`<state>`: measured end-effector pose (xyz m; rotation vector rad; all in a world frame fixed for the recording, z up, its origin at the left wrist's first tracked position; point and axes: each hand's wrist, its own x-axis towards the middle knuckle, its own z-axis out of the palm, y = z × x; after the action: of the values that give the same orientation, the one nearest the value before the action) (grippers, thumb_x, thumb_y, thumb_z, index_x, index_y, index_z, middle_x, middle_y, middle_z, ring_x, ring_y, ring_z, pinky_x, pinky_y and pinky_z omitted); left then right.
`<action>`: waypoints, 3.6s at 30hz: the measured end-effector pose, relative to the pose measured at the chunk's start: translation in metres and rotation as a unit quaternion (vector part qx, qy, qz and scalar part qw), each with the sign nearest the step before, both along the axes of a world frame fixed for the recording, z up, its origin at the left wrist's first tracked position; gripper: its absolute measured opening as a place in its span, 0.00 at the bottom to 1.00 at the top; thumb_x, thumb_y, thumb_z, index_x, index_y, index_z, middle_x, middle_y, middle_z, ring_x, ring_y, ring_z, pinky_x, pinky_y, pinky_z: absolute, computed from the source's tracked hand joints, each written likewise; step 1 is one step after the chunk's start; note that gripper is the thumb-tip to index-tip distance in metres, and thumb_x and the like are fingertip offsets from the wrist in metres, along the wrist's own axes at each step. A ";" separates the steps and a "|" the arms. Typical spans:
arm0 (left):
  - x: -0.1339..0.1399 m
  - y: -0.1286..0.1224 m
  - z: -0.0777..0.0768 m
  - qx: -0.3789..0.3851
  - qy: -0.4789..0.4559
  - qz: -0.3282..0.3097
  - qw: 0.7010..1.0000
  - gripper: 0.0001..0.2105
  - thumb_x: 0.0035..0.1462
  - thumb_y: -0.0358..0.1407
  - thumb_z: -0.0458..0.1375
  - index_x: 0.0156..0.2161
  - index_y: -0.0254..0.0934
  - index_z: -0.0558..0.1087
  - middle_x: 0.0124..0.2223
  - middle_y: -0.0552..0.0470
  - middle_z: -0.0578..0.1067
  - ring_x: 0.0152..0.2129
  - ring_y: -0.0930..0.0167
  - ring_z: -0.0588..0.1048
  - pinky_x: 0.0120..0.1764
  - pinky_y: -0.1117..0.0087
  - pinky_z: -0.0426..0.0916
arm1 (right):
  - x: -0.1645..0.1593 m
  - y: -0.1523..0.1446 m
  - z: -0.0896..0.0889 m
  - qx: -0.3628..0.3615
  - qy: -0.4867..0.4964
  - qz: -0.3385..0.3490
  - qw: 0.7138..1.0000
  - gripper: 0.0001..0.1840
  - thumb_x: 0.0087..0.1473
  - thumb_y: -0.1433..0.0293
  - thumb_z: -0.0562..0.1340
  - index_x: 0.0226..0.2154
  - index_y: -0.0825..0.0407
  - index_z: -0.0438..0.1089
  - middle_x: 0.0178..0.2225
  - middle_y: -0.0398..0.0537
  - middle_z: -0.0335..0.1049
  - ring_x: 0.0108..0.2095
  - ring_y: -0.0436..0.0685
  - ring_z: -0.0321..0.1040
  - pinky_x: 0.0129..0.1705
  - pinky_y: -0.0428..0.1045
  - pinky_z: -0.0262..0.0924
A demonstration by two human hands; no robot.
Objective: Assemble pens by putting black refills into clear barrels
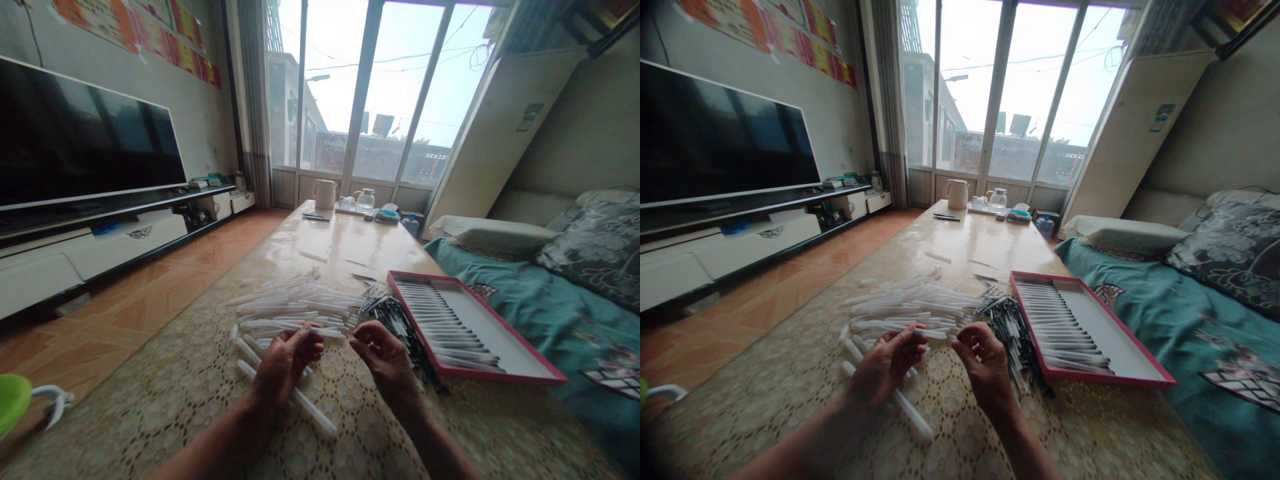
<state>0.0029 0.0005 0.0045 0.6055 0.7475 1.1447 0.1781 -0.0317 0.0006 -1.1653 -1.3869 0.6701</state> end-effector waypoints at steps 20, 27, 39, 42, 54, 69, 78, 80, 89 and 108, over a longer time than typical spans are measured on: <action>0.003 -0.003 0.001 0.016 0.037 -0.028 0.999 0.07 0.50 0.33 0.62 0.35 0.30 0.74 0.26 0.49 0.77 0.21 0.74 0.75 0.26 0.77 0.70 | -0.006 -0.004 0.001 -0.046 0.035 0.044 0.997 0.07 0.51 0.67 0.62 0.32 0.53 0.67 0.26 0.43 0.67 0.26 0.50 0.66 0.28 0.45 0.63; 0.003 -0.002 0.000 0.044 0.029 -0.046 0.998 0.13 0.44 0.38 0.66 0.33 0.30 0.75 0.26 0.49 0.78 0.21 0.74 0.75 0.25 0.76 0.69 | -0.003 -0.003 0.001 -0.056 -0.009 0.032 0.998 0.10 0.53 0.63 0.61 0.30 0.54 0.67 0.24 0.43 0.67 0.22 0.49 0.65 0.25 0.44 0.60; 0.004 -0.003 0.001 0.039 0.031 -0.035 0.998 0.15 0.40 0.39 0.68 0.32 0.31 0.76 0.25 0.50 0.78 0.20 0.74 0.74 0.24 0.77 0.68 | -0.003 -0.004 -0.003 -0.067 -0.030 0.066 0.995 0.18 0.59 0.56 0.52 0.35 0.54 0.64 0.24 0.43 0.67 0.19 0.48 0.63 0.22 0.43 0.57; 0.003 -0.003 0.001 0.036 0.031 -0.034 0.998 0.14 0.40 0.39 0.68 0.32 0.31 0.76 0.25 0.50 0.78 0.20 0.74 0.74 0.25 0.76 0.68 | -0.004 -0.006 -0.001 -0.061 -0.056 0.065 0.994 0.14 0.58 0.58 0.55 0.34 0.52 0.63 0.25 0.43 0.68 0.21 0.48 0.64 0.24 0.43 0.58; 0.004 0.001 -0.004 0.046 0.025 -0.049 0.997 0.13 0.43 0.39 0.67 0.33 0.31 0.76 0.26 0.50 0.78 0.20 0.75 0.74 0.25 0.76 0.67 | -0.004 -0.006 -0.005 -0.079 -0.084 0.074 0.991 0.15 0.60 0.57 0.51 0.33 0.51 0.60 0.21 0.40 0.67 0.16 0.47 0.62 0.19 0.42 0.55; 0.003 -0.001 -0.002 0.045 0.023 -0.057 0.997 0.13 0.42 0.39 0.67 0.32 0.31 0.76 0.24 0.49 0.77 0.19 0.74 0.73 0.23 0.76 0.66 | -0.005 -0.007 -0.006 -0.089 -0.086 0.070 0.990 0.21 0.60 0.55 0.47 0.26 0.51 0.59 0.19 0.41 0.66 0.15 0.46 0.60 0.18 0.41 0.54; 0.004 -0.001 -0.001 0.038 0.025 -0.047 0.998 0.13 0.41 0.39 0.67 0.31 0.31 0.76 0.25 0.50 0.77 0.20 0.74 0.73 0.24 0.76 0.66 | -0.005 -0.006 -0.007 -0.099 -0.081 0.080 0.989 0.17 0.60 0.55 0.49 0.31 0.51 0.60 0.19 0.39 0.66 0.14 0.46 0.59 0.16 0.41 0.52; 0.004 -0.001 -0.002 0.040 0.021 -0.054 0.997 0.13 0.41 0.39 0.67 0.31 0.31 0.76 0.24 0.50 0.77 0.19 0.74 0.73 0.23 0.76 0.66 | -0.005 -0.006 -0.008 -0.097 -0.084 0.080 0.988 0.20 0.60 0.55 0.47 0.26 0.51 0.58 0.19 0.40 0.65 0.14 0.46 0.59 0.16 0.41 0.52; 0.004 -0.002 0.001 0.033 0.024 -0.047 0.998 0.14 0.41 0.38 0.68 0.31 0.31 0.76 0.24 0.49 0.77 0.20 0.74 0.73 0.24 0.75 0.65 | -0.006 -0.007 -0.005 -0.100 -0.085 0.081 0.988 0.18 0.60 0.54 0.48 0.32 0.51 0.59 0.19 0.39 0.66 0.13 0.46 0.59 0.16 0.41 0.52; 0.004 -0.002 0.000 0.064 0.029 -0.067 0.995 0.14 0.40 0.40 0.68 0.31 0.32 0.75 0.24 0.50 0.77 0.19 0.73 0.73 0.23 0.75 0.65 | -0.007 -0.007 -0.008 -0.112 -0.028 0.089 0.989 0.22 0.59 0.53 0.49 0.23 0.51 0.57 0.15 0.38 0.63 0.11 0.44 0.56 0.13 0.40 0.50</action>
<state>0.0074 -0.0017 0.0042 0.7887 0.6758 1.0599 0.1706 -0.0390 -0.0072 -1.2525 -1.5044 0.9446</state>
